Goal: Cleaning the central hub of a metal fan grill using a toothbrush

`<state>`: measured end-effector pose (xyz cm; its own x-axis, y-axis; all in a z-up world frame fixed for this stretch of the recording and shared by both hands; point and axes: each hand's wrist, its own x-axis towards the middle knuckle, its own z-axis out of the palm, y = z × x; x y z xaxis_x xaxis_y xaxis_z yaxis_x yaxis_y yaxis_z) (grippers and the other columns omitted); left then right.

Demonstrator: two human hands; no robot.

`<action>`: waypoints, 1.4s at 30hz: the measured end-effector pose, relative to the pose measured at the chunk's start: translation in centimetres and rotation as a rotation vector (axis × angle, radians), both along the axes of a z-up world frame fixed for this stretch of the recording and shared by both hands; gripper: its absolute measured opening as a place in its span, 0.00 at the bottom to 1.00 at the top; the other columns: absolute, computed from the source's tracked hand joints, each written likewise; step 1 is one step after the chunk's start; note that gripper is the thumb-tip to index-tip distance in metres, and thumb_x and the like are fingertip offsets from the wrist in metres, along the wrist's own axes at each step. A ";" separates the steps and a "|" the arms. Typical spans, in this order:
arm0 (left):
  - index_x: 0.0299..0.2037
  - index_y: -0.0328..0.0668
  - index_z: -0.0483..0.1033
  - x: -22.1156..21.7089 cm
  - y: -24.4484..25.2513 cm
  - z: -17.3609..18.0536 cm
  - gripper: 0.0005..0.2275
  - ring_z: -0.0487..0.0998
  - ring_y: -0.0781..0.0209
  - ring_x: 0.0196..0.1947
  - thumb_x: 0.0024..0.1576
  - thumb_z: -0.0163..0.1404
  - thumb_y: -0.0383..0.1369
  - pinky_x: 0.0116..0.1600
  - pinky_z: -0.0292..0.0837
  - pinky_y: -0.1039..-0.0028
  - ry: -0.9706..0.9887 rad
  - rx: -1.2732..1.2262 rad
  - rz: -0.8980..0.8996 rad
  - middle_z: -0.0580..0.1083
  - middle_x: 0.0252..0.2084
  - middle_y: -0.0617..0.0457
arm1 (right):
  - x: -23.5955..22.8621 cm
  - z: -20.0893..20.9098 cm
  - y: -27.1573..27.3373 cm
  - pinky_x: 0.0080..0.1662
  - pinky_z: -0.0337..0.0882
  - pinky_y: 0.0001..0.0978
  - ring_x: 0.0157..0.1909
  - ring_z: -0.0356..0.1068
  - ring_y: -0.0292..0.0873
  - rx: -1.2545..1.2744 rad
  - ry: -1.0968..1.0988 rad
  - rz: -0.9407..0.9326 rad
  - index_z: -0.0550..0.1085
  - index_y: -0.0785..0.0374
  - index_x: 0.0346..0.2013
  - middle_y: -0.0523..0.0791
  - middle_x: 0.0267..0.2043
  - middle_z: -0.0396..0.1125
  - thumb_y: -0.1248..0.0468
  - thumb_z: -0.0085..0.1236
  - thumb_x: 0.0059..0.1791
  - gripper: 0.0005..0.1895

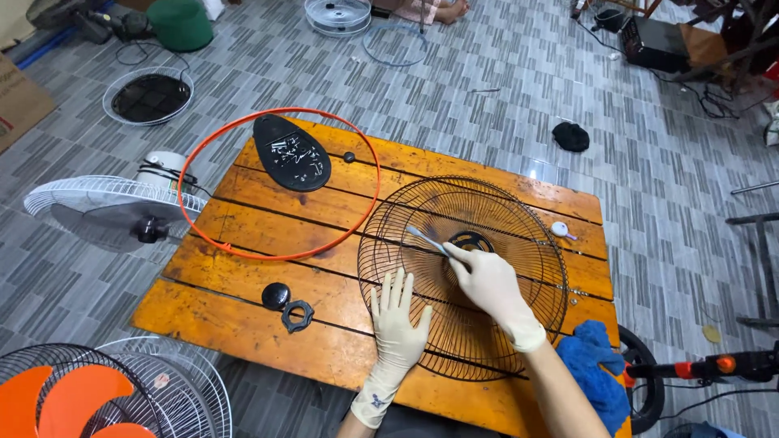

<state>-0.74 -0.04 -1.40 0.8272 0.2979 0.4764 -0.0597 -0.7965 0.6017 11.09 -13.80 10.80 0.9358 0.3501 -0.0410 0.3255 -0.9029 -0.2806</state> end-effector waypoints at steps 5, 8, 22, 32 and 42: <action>0.71 0.44 0.65 0.0 0.1 0.3 0.29 0.60 0.44 0.74 0.59 0.50 0.45 0.76 0.44 0.46 0.000 0.026 -0.004 0.61 0.75 0.48 | 1.2 -0.7 2.1 0.44 0.73 0.52 0.42 0.75 0.57 0.077 0.102 0.077 0.72 0.34 0.64 0.47 0.39 0.77 0.50 0.48 0.53 0.23; 0.70 0.45 0.65 -0.1 0.1 0.6 0.28 0.61 0.45 0.74 0.60 0.49 0.45 0.76 0.44 0.48 0.004 0.032 0.002 0.63 0.74 0.48 | 1.5 1.5 0.4 0.53 0.71 0.48 0.57 0.72 0.53 -0.011 0.171 0.003 0.73 0.29 0.62 0.43 0.53 0.75 0.46 0.45 0.52 0.23; 0.70 0.46 0.66 -0.1 0.0 1.1 0.28 0.62 0.44 0.73 0.60 0.49 0.45 0.74 0.48 0.48 0.014 0.017 0.018 0.64 0.73 0.49 | 1.8 2.8 -1.0 0.42 0.67 0.40 0.38 0.68 0.47 0.010 0.163 0.029 0.75 0.32 0.60 0.41 0.42 0.78 0.49 0.50 0.52 0.21; 0.70 0.46 0.66 0.0 0.0 0.9 0.28 0.62 0.46 0.73 0.60 0.49 0.44 0.75 0.47 0.49 0.017 0.033 0.019 0.63 0.74 0.48 | 1.9 3.6 -0.5 0.38 0.66 0.34 0.29 0.70 0.37 0.051 0.303 0.005 0.77 0.30 0.58 0.33 0.48 0.79 0.50 0.50 0.53 0.20; 0.70 0.45 0.67 -0.2 0.0 1.1 0.27 0.63 0.44 0.72 0.60 0.49 0.44 0.74 0.48 0.48 0.015 0.002 0.009 0.64 0.73 0.48 | 3.6 4.2 0.5 0.52 0.67 0.32 0.51 0.76 0.37 0.049 0.378 -0.019 0.78 0.35 0.58 0.32 0.54 0.77 0.51 0.49 0.53 0.20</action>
<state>-0.97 0.00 -0.28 0.8318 0.3041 0.4644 -0.0435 -0.7983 0.6007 14.70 -13.34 15.03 0.8643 0.3431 -0.3678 0.1745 -0.8903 -0.4206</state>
